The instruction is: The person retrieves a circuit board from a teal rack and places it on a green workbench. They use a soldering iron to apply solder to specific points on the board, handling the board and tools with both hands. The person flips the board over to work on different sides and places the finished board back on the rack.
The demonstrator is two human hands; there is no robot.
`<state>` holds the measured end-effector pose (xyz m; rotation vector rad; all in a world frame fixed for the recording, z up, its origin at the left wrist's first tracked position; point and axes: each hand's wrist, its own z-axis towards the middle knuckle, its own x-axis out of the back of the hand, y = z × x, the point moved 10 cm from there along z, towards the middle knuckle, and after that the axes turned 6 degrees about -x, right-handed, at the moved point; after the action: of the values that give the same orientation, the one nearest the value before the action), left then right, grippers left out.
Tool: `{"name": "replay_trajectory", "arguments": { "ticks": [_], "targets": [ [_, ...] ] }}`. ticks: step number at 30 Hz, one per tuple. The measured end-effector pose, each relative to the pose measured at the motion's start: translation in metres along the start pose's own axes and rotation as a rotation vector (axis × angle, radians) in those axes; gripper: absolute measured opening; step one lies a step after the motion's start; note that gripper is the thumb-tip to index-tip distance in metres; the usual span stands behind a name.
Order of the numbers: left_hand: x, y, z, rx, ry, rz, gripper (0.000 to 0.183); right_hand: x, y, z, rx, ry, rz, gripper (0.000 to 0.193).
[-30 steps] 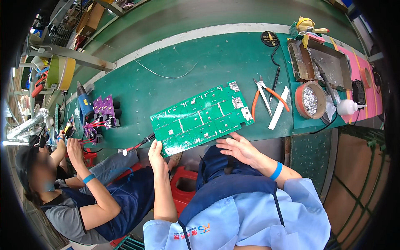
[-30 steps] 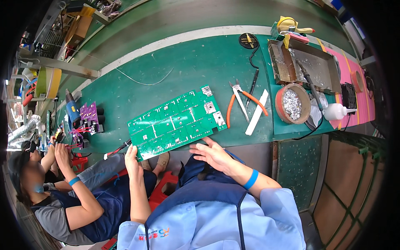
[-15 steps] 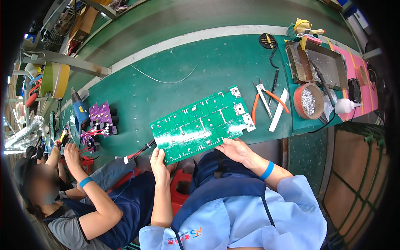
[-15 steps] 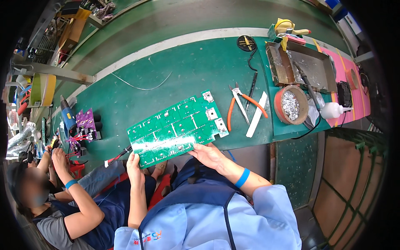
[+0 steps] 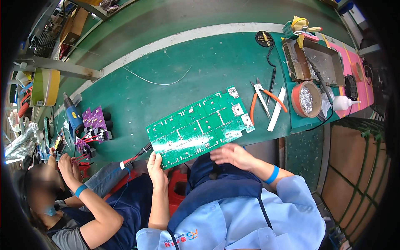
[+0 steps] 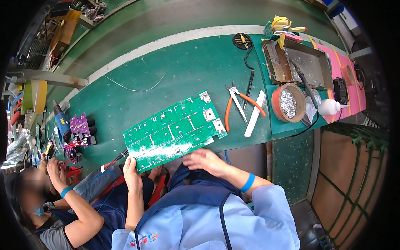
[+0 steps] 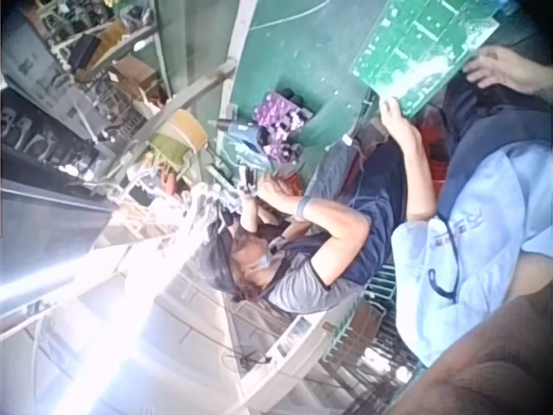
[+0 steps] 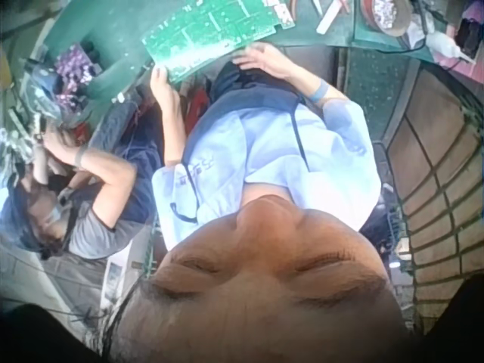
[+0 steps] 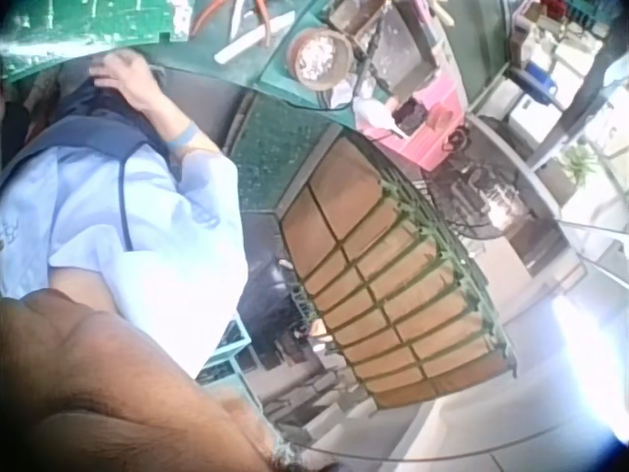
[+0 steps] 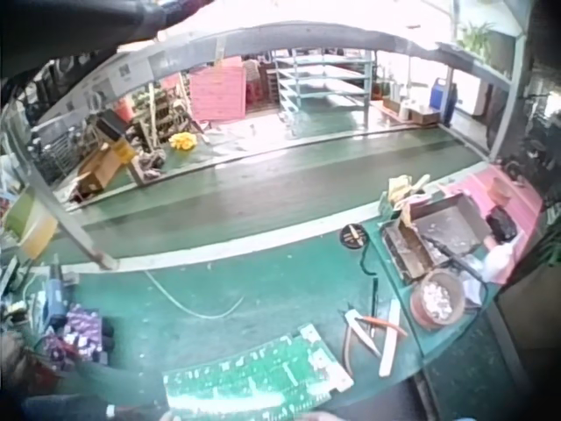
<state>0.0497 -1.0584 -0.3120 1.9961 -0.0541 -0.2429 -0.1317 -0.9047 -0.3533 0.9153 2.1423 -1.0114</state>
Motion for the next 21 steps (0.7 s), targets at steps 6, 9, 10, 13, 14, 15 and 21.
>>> {"name": "replay_trajectory", "arguments": {
  "ticks": [6,9,10,13,14,15,21],
  "targets": [
    [-0.001,0.002,0.001,0.0,0.002,-0.02,0.02,-0.017,-0.066,-0.048,0.315,0.229,-0.734,0.015],
    [0.0,0.0,0.002,0.008,-0.024,-0.024,0.02,-0.006,-0.146,-0.09,0.746,0.661,-1.017,0.008],
    [0.0,0.0,0.002,0.017,-0.043,-0.022,0.021,0.01,-0.161,-0.097,0.775,0.785,-1.037,0.008],
    [0.0,0.0,0.002,0.01,-0.046,-0.032,0.021,0.047,-0.191,-0.103,0.737,1.037,-1.223,0.01],
    [0.001,-0.001,0.002,0.004,-0.035,-0.037,0.02,0.046,-0.196,-0.1,0.8,1.042,-1.352,0.012],
    [0.002,0.0,0.002,-0.004,-0.024,-0.037,0.019,0.047,-0.197,-0.094,0.863,1.042,-1.477,0.014],
    [0.006,-0.002,0.006,-0.044,-0.03,0.023,0.021,0.055,-0.196,-0.072,0.836,1.038,-1.643,0.023]
  ]
}}
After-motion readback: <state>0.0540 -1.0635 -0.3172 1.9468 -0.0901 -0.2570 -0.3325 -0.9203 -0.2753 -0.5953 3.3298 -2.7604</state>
